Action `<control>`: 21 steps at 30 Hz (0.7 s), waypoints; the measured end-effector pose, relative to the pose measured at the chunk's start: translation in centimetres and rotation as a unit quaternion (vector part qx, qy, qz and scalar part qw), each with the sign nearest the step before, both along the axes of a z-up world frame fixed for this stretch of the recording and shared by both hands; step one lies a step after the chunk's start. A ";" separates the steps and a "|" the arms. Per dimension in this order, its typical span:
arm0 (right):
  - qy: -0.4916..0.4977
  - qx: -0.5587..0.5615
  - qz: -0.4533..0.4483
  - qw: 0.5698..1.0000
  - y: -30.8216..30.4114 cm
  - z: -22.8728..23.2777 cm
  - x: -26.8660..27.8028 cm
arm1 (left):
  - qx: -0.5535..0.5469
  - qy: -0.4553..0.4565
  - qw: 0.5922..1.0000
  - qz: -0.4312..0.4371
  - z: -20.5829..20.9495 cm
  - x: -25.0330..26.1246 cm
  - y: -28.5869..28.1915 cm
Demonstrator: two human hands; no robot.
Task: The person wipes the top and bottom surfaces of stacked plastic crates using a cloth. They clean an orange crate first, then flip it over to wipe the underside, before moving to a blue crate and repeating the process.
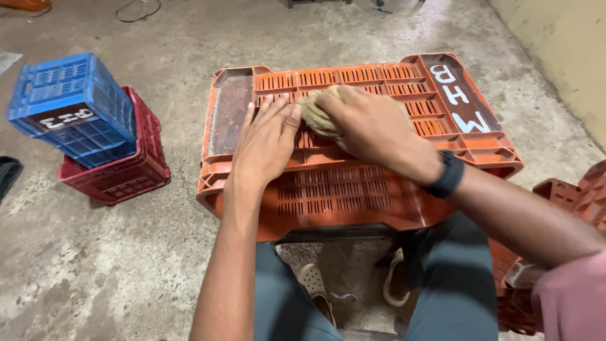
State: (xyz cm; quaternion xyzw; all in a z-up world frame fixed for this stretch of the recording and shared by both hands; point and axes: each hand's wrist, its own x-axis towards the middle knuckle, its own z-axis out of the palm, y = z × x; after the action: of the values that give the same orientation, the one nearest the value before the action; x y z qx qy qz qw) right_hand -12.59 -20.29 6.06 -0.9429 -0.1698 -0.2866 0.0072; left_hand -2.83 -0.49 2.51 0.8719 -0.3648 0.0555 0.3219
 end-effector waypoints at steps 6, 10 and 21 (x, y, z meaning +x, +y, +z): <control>0.040 0.027 -0.031 0.998 -1.3 2.0 -3.6 | -0.026 -0.015 0.999 -0.026 0.0 0.0 0.2; 0.040 0.065 -0.044 0.996 -2.0 2.7 -5.2 | -0.022 -0.013 0.999 -0.026 0.4 -0.3 0.3; 0.010 0.008 -0.011 1.000 -2.7 1.9 3.4 | -0.025 -0.030 0.999 -0.035 0.1 0.0 0.5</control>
State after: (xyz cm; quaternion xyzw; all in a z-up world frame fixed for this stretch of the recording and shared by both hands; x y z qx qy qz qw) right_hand -9.24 -23.01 7.99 -0.9474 -0.1574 -0.2784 0.0131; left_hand -2.87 -0.02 2.59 0.8483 -0.4029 0.0793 0.3343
